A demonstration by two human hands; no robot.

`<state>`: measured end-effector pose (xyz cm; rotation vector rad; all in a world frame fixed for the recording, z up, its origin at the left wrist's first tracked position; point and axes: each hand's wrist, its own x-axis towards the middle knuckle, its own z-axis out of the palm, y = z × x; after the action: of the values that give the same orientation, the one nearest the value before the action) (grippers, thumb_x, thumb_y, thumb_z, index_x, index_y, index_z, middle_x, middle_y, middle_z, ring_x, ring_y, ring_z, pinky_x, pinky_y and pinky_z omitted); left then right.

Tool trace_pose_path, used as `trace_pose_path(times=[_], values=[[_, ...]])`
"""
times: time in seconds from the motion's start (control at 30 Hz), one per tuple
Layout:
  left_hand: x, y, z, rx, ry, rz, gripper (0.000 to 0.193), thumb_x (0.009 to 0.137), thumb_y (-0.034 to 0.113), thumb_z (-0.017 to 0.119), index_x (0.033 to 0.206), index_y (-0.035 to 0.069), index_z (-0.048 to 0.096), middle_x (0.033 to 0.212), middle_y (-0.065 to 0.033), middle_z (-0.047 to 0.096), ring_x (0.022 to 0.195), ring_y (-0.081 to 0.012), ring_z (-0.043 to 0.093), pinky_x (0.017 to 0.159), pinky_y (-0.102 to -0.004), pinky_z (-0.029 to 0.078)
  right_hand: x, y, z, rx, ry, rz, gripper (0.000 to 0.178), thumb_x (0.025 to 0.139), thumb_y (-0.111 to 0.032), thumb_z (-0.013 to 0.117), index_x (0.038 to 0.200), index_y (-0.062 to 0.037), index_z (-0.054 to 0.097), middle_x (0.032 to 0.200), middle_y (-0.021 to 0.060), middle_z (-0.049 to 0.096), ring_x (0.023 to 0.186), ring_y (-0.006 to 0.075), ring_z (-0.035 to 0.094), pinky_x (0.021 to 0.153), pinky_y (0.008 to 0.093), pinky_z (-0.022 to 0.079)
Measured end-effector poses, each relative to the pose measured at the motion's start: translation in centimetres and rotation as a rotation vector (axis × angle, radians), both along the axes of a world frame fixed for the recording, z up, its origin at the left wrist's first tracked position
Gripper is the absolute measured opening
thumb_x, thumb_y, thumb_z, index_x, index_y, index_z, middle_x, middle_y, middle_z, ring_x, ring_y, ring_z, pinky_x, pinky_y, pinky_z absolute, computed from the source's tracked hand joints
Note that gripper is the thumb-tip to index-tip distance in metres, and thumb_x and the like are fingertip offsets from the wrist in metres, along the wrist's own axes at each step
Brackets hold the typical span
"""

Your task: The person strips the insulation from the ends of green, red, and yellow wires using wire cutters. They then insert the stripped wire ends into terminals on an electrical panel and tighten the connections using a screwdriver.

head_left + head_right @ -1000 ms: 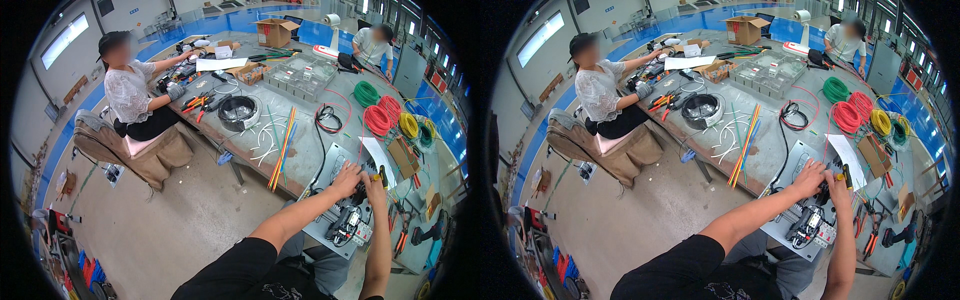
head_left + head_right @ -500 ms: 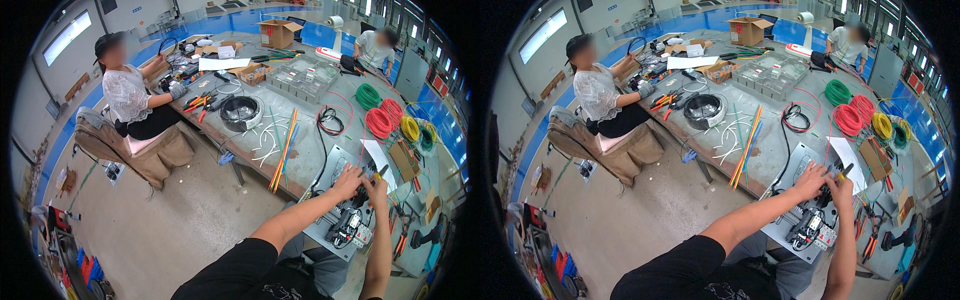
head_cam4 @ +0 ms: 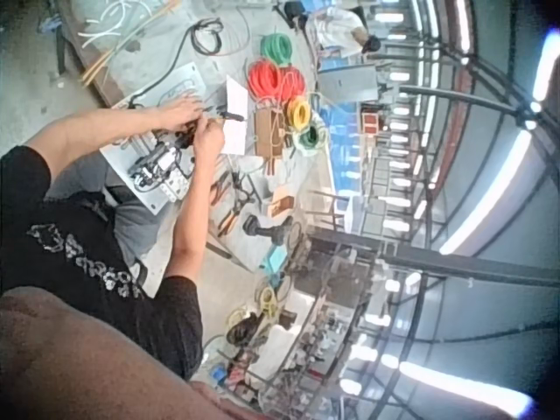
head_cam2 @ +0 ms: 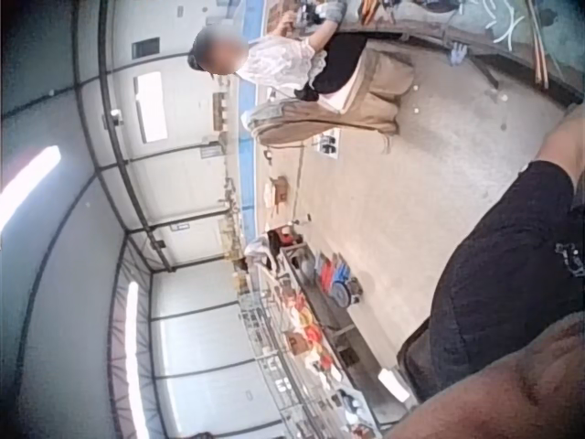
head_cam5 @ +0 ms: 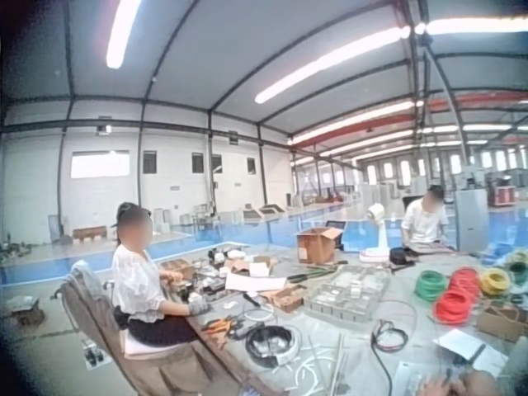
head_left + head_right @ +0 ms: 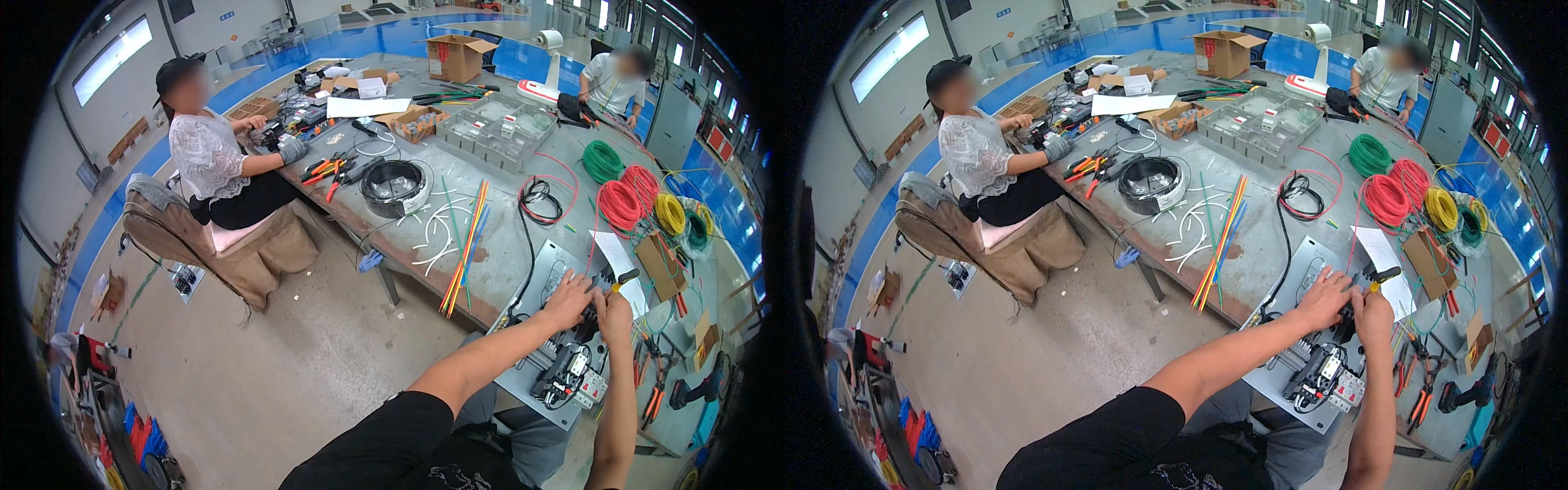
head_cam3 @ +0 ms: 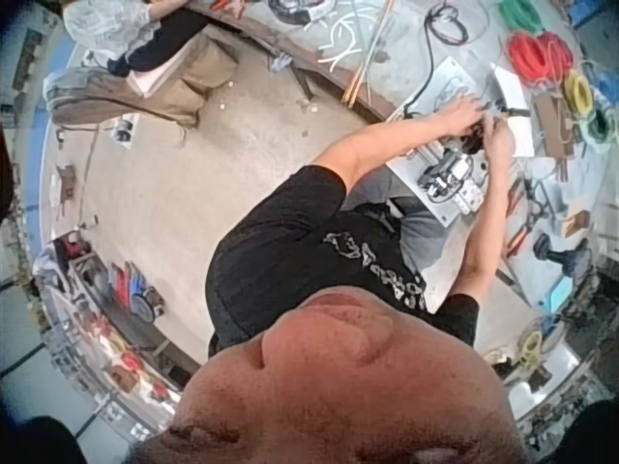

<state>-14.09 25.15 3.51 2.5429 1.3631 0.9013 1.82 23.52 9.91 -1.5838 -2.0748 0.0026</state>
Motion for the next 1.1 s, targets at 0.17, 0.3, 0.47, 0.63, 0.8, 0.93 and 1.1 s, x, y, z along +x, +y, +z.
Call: trace_pose_path(times=[0.17,0.3,0.47,0.63,0.8,0.93,1.1], values=[[0.0,-0.4,0.2,0.023,-0.022,-0.001,0.082,0.068,0.025,0.09,0.142,0.009,0.058,0.139,-0.0128,0.056,0.141,-0.0325,0.044,0.126,-0.0558,0.023,-0.3,-0.8,1.3,-0.041,-0.041,-0.047,0.04,0.097,-0.034,0.068,0.083,0.0035,0.07,0.079,0.0266,0.067,0.073,0.0449,0.068,0.067,0.0513,0.052],[-0.1,-0.4,1.5,-0.072,-0.004,-0.071,0.076,0.069,0.019,0.09,0.138,0.009,0.061,0.137,-0.014,0.059,0.137,-0.0348,0.05,0.121,-0.0588,0.031,1.3,0.0,-0.3,-0.069,-0.039,0.064,0.037,0.096,-0.031,0.068,0.082,0.0031,0.068,0.078,0.0275,0.067,0.077,0.0468,0.066,0.069,0.0538,0.05],[-0.8,-0.5,2.1,-0.104,0.05,-0.011,0.079,0.072,0.023,0.089,0.144,0.019,0.058,0.145,-0.0103,0.057,0.143,-0.0321,0.046,0.124,-0.0588,0.026,0.4,-0.4,0.9,-0.181,0.013,0.093,0.02,0.09,-0.019,0.07,0.098,-0.0017,0.073,0.092,0.0246,0.072,0.088,0.0441,0.07,0.081,0.0531,0.056],[-0.2,-0.3,1.6,-0.016,0.008,-0.021,0.076,0.07,0.022,0.089,0.139,0.017,0.06,0.144,-0.0098,0.057,0.141,-0.0287,0.047,0.124,-0.0563,0.027,0.9,-0.8,1.9,-0.22,0.005,0.113,0.023,0.093,-0.022,0.067,0.1,-0.0011,0.072,0.1,0.0246,0.071,0.095,0.0436,0.069,0.086,0.0532,0.054],[0.1,-0.4,1.3,-0.004,0.007,-0.023,0.073,0.071,0.023,0.089,0.138,0.017,0.062,0.144,-0.0089,0.057,0.141,-0.0284,0.047,0.124,-0.0568,0.027,1.2,-0.9,1.3,-0.211,0.03,0.106,0.027,0.095,-0.024,0.065,0.098,0.0018,0.07,0.096,0.0259,0.069,0.092,0.0455,0.067,0.085,0.0532,0.053],[-0.1,-0.5,1.5,-0.015,0.034,-0.031,0.071,0.072,0.024,0.089,0.137,0.017,0.063,0.143,-0.0083,0.058,0.141,-0.028,0.047,0.124,-0.0571,0.027,0.8,-1.4,1.9,-0.242,0.05,0.075,0.03,0.097,-0.028,0.064,0.099,0.0011,0.071,0.1,0.0251,0.071,0.095,0.044,0.069,0.087,0.0536,0.054],[-0.5,-0.4,1.6,0.004,0.016,-0.091,0.06,0.073,0.023,0.088,0.13,0.016,0.069,0.142,-0.0079,0.06,0.141,-0.0294,0.047,0.123,-0.057,0.028,0.8,-2.1,2.7,-0.236,0.127,0.072,0.032,0.096,-0.028,0.065,0.099,0.0021,0.072,0.098,0.0258,0.071,0.094,0.0443,0.069,0.086,0.0521,0.054]])
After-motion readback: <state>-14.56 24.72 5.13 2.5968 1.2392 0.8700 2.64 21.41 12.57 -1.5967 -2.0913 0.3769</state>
